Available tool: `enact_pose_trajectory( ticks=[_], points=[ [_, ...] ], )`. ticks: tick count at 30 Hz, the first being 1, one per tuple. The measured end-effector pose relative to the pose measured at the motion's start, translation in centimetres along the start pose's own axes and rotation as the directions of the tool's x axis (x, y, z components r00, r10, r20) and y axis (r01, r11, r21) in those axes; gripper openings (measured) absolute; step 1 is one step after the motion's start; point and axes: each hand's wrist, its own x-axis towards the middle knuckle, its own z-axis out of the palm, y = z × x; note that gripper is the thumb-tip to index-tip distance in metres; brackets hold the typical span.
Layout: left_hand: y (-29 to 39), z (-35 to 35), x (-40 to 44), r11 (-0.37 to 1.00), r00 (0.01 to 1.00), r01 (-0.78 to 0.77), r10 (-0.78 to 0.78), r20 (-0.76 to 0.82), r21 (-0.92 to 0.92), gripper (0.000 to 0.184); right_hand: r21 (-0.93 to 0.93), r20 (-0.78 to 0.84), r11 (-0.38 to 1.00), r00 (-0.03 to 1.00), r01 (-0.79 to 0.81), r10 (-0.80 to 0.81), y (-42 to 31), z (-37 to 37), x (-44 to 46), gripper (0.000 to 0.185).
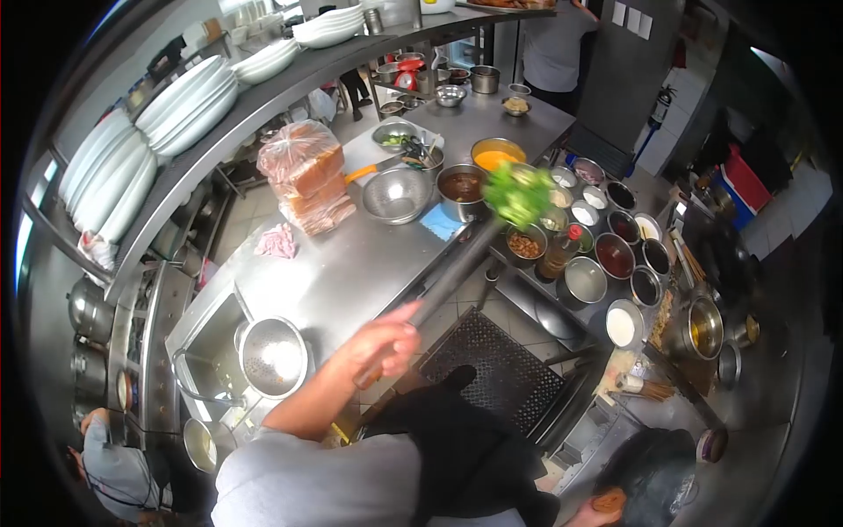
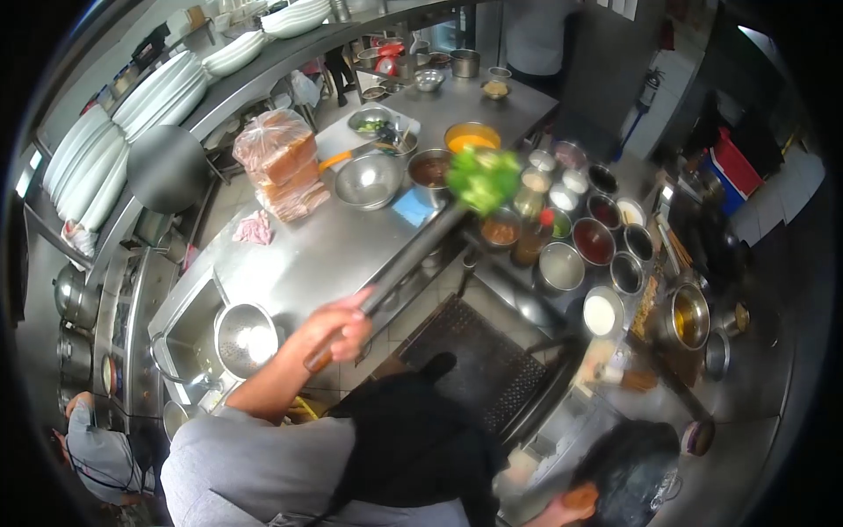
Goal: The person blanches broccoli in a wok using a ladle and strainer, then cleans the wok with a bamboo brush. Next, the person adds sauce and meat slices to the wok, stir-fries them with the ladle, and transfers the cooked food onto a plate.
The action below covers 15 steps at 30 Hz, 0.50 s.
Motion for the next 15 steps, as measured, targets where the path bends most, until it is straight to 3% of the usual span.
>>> enact_pose_trajectory(
  ticks=[3, 4, 5, 6, 7, 8, 9, 10, 12, 13, 15],
  points=[
    [2.3, -2.4, -0.1, 0.972, 0.963, -0.146, 0.183, -0.199, 0.187, 0.085, -0.359, 0.014, 0.932, 0.999, 0.045, -0.043, 0.7, 0.0, 1.7, 0.062],
    [2.8, -3.2, 0.5, 0.948, 0.929, -0.189, 0.257, -0.265, 0.257, 0.086, -0.364, 0.007, 0.931, 0.999, 0.039, -0.039, 2.3, 0.9, 1.6, 0.062],
    [3.6, -4.4, 1.3, 0.922, 0.905, -0.169, 0.285, -0.316, 0.349, 0.086, 0.154, 0.0, 0.902, 0.913, -0.403, 0.408, 3.7, 1.4, 1.2, 0.054],
    [4.1, -6.1, 2.3, 0.888, 0.876, -0.142, 0.319, -0.362, 0.438, 0.086, 0.588, 0.212, 0.45, 0.665, -0.672, 0.716, 4.9, 1.8, 0.6, 0.046],
    [4.2, -8.6, 3.8, 0.885, 0.881, -0.141, 0.316, -0.351, 0.444, 0.086, 0.591, 0.202, 0.448, 0.661, -0.67, 0.723, 4.3, 1.7, 0.9, 0.046],
    [4.1, -11.5, 5.6, 0.831, 0.82, -0.118, 0.39, -0.419, 0.543, 0.077, 0.722, 0.256, 0.123, 0.428, -0.681, 0.867, 3.0, 1.7, 2.1, 0.04],
    [4.2, -13.6, 6.8, 0.769, 0.746, -0.084, 0.469, -0.472, 0.633, 0.07, 0.797, 0.358, -0.202, 0.175, -0.569, 0.917, 2.4, 1.8, 3.0, 0.039],
    [4.5, -14.7, 7.3, 0.766, 0.752, -0.086, 0.47, -0.463, 0.637, 0.07, 0.802, 0.352, -0.202, 0.173, -0.562, 0.92, 1.8, 1.5, 3.9, 0.039],
    [4.9, -16.7, 7.9, 0.603, 0.729, 0.138, 0.475, -0.493, 0.786, 0.069, 0.792, 0.408, -0.379, -0.048, -0.479, 0.912, -0.3, 0.6, 6.1, 0.042],
    [5.0, -18.9, 8.5, 0.6, 0.733, 0.136, 0.474, -0.487, 0.788, 0.069, 0.795, 0.404, -0.377, -0.049, -0.474, 0.913, -0.9, 0.7, 6.3, 0.042],
    [4.5, -23.2, 9.4, 0.134, 0.591, 0.379, 0.727, -0.35, 0.916, 0.071, 0.781, 0.427, -0.41, -0.075, -0.472, 0.901, -1.1, 0.1, 6.3, 0.043]
  ],
)
